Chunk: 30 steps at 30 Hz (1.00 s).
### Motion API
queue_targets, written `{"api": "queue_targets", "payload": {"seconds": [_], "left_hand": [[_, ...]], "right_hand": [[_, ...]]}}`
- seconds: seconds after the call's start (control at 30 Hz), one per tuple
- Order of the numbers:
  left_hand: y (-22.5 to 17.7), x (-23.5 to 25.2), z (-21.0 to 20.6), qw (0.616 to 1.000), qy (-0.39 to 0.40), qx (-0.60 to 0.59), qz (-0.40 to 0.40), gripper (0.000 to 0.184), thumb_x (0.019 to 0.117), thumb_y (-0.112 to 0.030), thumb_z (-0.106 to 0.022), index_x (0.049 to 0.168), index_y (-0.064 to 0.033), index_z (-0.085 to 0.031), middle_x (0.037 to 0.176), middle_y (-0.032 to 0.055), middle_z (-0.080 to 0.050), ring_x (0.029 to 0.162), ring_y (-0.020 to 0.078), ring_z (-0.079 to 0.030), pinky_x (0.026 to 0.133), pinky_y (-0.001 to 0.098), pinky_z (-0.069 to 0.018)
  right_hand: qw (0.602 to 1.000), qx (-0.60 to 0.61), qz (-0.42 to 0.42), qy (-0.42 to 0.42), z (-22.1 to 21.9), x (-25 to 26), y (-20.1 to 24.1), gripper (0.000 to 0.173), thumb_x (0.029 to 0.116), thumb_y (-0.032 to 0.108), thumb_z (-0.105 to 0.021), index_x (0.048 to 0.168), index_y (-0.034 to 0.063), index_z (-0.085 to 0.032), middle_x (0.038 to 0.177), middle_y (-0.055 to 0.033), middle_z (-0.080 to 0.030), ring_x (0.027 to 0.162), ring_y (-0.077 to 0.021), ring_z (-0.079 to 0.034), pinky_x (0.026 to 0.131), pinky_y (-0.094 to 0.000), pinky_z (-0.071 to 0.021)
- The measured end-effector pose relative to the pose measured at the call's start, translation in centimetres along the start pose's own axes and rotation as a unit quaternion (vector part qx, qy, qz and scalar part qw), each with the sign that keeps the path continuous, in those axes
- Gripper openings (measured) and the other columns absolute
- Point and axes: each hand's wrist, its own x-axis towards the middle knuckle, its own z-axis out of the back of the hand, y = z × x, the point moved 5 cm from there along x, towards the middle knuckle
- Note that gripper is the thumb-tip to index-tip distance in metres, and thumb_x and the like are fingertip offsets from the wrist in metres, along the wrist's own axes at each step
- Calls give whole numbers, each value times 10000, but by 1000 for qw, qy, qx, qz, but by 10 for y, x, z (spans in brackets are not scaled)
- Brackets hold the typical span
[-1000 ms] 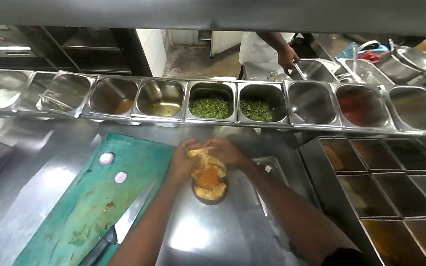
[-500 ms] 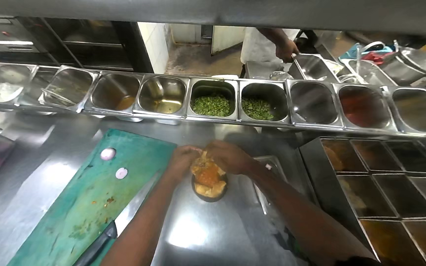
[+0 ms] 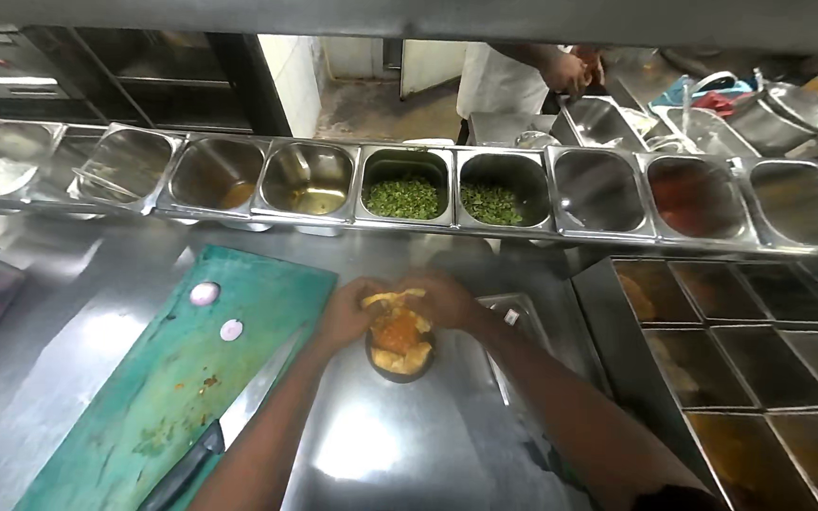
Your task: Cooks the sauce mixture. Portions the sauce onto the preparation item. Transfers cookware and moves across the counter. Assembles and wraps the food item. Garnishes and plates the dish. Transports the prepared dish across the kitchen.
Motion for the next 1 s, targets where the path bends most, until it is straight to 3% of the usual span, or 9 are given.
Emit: {"api": "queue_targets", "payload": {"seconds": [0.17, 0.3, 0.43, 0.5, 0.6, 0.73, 0.83, 0.9, 1.0], "left_hand": [[4, -4, 1, 993, 29, -118, -2, 187, 991, -134, -669, 1174, -133, -708, 1030, 84, -720, 818, 204, -685, 702, 370, -589], [5, -7, 3, 987, 40, -154, -1, 158, 1014, -111, -600, 1090, -63, -730, 930, 97, -695, 774, 184, -654, 695, 350, -571], [-2, -10, 2, 985, 25, -170, 4, 124, 930, 6, -665, 1025, -37, -732, 974, 109, -712, 807, 191, -657, 717, 350, -570], [-6, -11, 1, 989, 12, -148, 13, 301, 865, 53, -695, 1139, -70, -695, 1060, 108, -721, 892, 217, -682, 766, 390, -580], [-12, -13, 0, 996, -9, -89, 28, 481, 829, 50, -740, 1267, -102, -612, 1093, 86, -738, 923, 216, -709, 793, 415, -591], [-22, -21, -4, 998, -53, 45, 1, 521, 801, -11, -764, 1277, -142, -600, 1090, 46, -716, 960, 209, -697, 828, 464, -593], [-30, -29, -8, 982, -75, 170, -22, 529, 834, -92, -750, 1340, -146, -607, 1216, 77, -673, 1036, 268, -668, 882, 518, -570], [-30, -35, -11, 963, -93, 247, -60, 410, 861, -141, -737, 1266, -168, -678, 1217, 87, -671, 1084, 294, -646, 904, 527, -552], [-31, -43, -14, 937, -109, 302, -134, 322, 879, -111, -732, 1195, -172, -712, 1145, 84, -685, 973, 278, -694, 808, 514, -596]], "right_hand": [[994, 110, -10, 23, 0, -2, -2, 186, 916, 58, -601, 1003, 71, -765, 1133, -69, -704, 1072, -166, -666, 926, -378, -568], [979, 174, -102, 24, 5, -6, 2, 174, 973, 106, -590, 976, 48, -754, 1098, -63, -704, 1013, -129, -664, 895, -338, -558], [941, 243, -232, 28, 3, -8, 2, 225, 915, 11, -671, 1140, 27, -667, 1102, -117, -693, 937, -200, -680, 829, -395, -580], [927, 235, -289, 47, 1, -9, 0, 314, 921, 35, -678, 1231, 36, -631, 1157, -134, -669, 989, -227, -664, 855, -427, -566], [929, 114, -334, 110, 5, -9, 9, 250, 1004, 187, -624, 1223, 77, -671, 1111, -137, -701, 1000, -256, -680, 890, -504, -547], [974, -75, -205, 64, 8, -17, 31, 196, 1001, 234, -637, 1165, 134, -678, 1062, -86, -705, 917, -262, -703, 801, -518, -581], [986, -156, -54, -2, 2, -29, 40, 174, 934, 152, -687, 1107, 139, -703, 1094, -69, -691, 897, -249, -711, 710, -482, -610], [981, -193, 11, -28, -1, -36, 42, 148, 916, 123, -700, 1058, 155, -728, 1103, -48, -690, 920, -229, -709, 698, -441, -621], [972, -227, 55, -19, -4, -42, 46, 190, 868, 83, -748, 1044, 153, -754, 1120, -47, -683, 978, -235, -686, 740, -408, -618]]}}
